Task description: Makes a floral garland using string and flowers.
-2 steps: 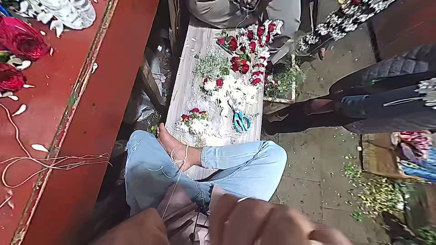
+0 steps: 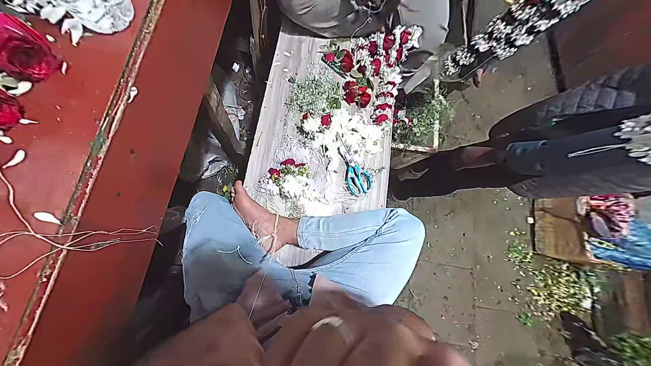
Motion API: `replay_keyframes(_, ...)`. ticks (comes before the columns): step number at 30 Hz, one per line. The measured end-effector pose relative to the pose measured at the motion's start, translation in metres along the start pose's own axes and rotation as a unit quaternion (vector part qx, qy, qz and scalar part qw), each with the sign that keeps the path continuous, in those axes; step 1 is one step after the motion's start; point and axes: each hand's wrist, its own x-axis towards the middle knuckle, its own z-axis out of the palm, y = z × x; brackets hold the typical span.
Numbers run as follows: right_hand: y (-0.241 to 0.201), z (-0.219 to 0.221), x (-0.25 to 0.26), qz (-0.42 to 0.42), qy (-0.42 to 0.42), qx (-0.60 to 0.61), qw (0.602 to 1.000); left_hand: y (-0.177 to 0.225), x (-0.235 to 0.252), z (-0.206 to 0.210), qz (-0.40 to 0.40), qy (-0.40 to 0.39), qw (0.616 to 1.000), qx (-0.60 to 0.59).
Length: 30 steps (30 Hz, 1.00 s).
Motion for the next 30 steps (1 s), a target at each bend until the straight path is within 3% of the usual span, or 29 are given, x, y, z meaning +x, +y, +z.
replay_keyframes(2,0.005,0.01,0.002,0.012,0.019,0.036,0.999,0.011,0.045,-0.011,-0.004,-0.03,0.999,-0.025)
replay_keyframes(4,0.0,0.014,0.015,0.042,0.037,0.04,0.998,0.002,0.067,-0.005,0.07,0.031,0.996,-0.037)
replay_keyframes(5,-0.001,0.013,0.018,0.043,0.042,0.048,0.997,0.004,0.074,-0.006,0.066,0.031,0.997,-0.035)
replay_keyframes(8,0.0,-0.001,0.015,0.018,0.018,0.05,0.998,0.025,0.109,-0.01,-0.038,0.026,0.999,-0.024)
replay_keyframes(11,-0.005,-0.014,0.012,0.026,0.032,-0.019,0.999,0.01,0.101,-0.01,-0.066,0.067,0.995,0.032)
replay_keyframes(13,-0.012,-0.02,0.004,0.066,0.063,-0.138,0.986,0.005,0.095,-0.008,-0.114,0.131,0.978,0.112)
replay_keyframes(19,-0.01,-0.049,-0.037,0.151,0.069,-0.428,0.888,-0.019,0.098,-0.003,-0.126,0.237,0.949,0.164)
replay_keyframes(24,-0.012,-0.058,-0.047,0.206,0.048,-0.448,0.868,-0.028,0.092,-0.008,-0.17,0.172,0.945,0.219)
replay_keyframes(27,-0.007,-0.068,-0.047,0.23,0.043,-0.397,0.888,-0.028,0.087,-0.014,-0.225,0.144,0.936,0.231)
replay_keyframes(29,-0.003,-0.096,-0.045,0.262,0.042,-0.374,0.889,-0.026,0.085,-0.017,-0.235,0.162,0.94,0.188)
replay_keyframes(30,0.001,-0.122,-0.046,0.285,0.06,-0.4,0.869,-0.023,0.084,-0.018,-0.224,0.181,0.946,0.148)
